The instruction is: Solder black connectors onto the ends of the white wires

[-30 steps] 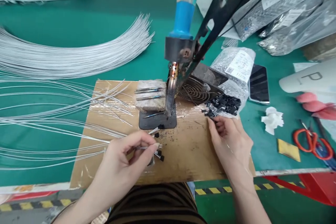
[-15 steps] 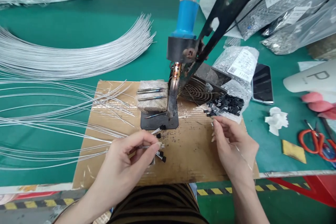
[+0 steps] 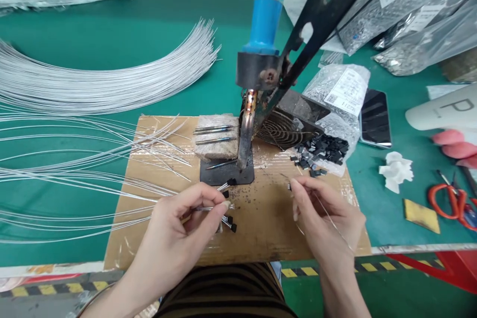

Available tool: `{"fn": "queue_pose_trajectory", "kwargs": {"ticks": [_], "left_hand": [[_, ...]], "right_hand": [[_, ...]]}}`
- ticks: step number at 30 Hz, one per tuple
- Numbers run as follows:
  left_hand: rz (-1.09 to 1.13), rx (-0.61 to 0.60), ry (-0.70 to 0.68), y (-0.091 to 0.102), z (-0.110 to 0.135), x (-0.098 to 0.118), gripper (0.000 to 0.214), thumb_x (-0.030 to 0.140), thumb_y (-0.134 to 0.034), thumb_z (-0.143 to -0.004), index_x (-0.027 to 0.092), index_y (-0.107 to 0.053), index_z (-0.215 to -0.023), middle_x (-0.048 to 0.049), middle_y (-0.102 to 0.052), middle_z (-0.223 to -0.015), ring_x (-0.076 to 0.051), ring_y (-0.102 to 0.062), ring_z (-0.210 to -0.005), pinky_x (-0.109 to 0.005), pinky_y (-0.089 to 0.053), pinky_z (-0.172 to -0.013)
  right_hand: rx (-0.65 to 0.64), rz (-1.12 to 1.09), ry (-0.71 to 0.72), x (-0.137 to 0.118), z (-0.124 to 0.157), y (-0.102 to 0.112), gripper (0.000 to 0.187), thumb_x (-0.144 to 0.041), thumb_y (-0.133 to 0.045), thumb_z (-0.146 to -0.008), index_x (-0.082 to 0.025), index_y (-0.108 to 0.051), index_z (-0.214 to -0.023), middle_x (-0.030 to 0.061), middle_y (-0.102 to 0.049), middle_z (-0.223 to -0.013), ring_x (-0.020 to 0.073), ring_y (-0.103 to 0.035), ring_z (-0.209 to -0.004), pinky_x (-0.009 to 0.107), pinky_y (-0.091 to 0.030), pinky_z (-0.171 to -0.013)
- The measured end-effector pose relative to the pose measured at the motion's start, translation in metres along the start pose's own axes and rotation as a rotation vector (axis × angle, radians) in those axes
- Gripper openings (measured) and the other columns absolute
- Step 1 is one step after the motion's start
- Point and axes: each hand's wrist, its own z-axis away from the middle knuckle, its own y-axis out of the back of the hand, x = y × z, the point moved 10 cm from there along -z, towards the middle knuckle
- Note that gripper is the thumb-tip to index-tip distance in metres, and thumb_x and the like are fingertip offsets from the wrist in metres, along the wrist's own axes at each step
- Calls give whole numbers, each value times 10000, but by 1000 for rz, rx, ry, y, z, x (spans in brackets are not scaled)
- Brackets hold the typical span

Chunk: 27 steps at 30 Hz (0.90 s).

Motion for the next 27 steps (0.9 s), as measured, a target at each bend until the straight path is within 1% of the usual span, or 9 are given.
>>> {"fn": "queue_pose_trajectory", "kwargs": {"ticks": [2, 5, 9, 12, 14, 16, 18, 21, 27], "left_hand": [[-1, -19, -9, 0, -1, -2, 169, 357, -731, -967, 218, -759, -877, 9, -671, -710, -119, -549, -604, -219, -400, -530], [-15, -45, -29, -2, -3, -3, 168, 355, -725, -981, 218, -760, -892, 3, -684, -725, -119, -551, -608, -210, -417, -533], [-28, -35, -29, -2, -3, -3, 165, 358, -719, -984, 220, -761, -902, 4, -683, -725, -124, -555, -603, -214, -402, -516], [-49, -23, -34, -2, -2, -2, 174, 359, -715, -982, 219, -758, -888, 10, -667, -699, -129, -560, -596, -221, -395, -507], [-60, -28, -40, -3, -2, -1, 173, 352, -712, -986, 222, -761, -883, 3, -706, -725, -133, -593, -614, -221, -417, -518], [-46, -43, -53, -5, -2, 2, 156, 332, -716, -987, 228, -769, -884, -8, -771, -808, -134, -640, -653, -216, -462, -551], [5, -60, -70, -6, -3, 5, 127, 295, -724, -984, 238, -775, -883, -6, -810, -891, -130, -686, -711, -202, -522, -617], [82, -80, -83, -9, -3, 11, 122, 233, -731, -978, 249, -779, -867, 14, -820, -910, -115, -724, -768, -170, -570, -703], [147, -90, -97, -14, -3, 18, 140, 165, -740, -960, 244, -780, -851, 19, -822, -903, -107, -745, -759, -155, -588, -704]], "right_hand": [[-38, -62, 1, -4, 3, -7, 118, -346, -821, -972, -233, -839, -944, -6, -690, -671, 126, -585, -491, 240, -487, -431], [-119, -148, -20, -10, 8, -20, 79, -288, -792, -995, -242, -836, -947, -31, -661, -648, 98, -570, -482, 210, -480, -442], [-177, -207, -85, -11, 14, -35, 93, -277, -784, -1001, -245, -844, -937, -23, -672, -674, 96, -570, -504, 214, -476, -463], [-240, -251, -90, -14, 18, -48, 106, -282, -781, -1002, -243, -848, -930, -18, -680, -680, 100, -577, -499, 216, -482, -451], [-284, -308, -112, -15, 22, -57, 94, -281, -786, -1000, -251, -849, -937, -22, -683, -687, 94, -578, -495, 206, -483, -446], [-313, -359, -134, -15, 25, -65, 81, -275, -794, -996, -256, -850, -941, -24, -697, -701, 85, -575, -491, 198, -485, -451], [-330, -391, -132, -18, 27, -70, 76, -268, -800, -992, -254, -853, -940, -21, -711, -709, 80, -571, -490, 194, -487, -456], [-350, -434, -130, -22, 30, -77, 84, -258, -796, -992, -252, -859, -937, -24, -707, -693, 81, -578, -488, 191, -489, -452], [-373, -498, -160, -23, 35, -84, 77, -240, -806, -984, -267, -868, -946, -31, -713, -696, 75, -597, -476, 182, -505, -455]]}}
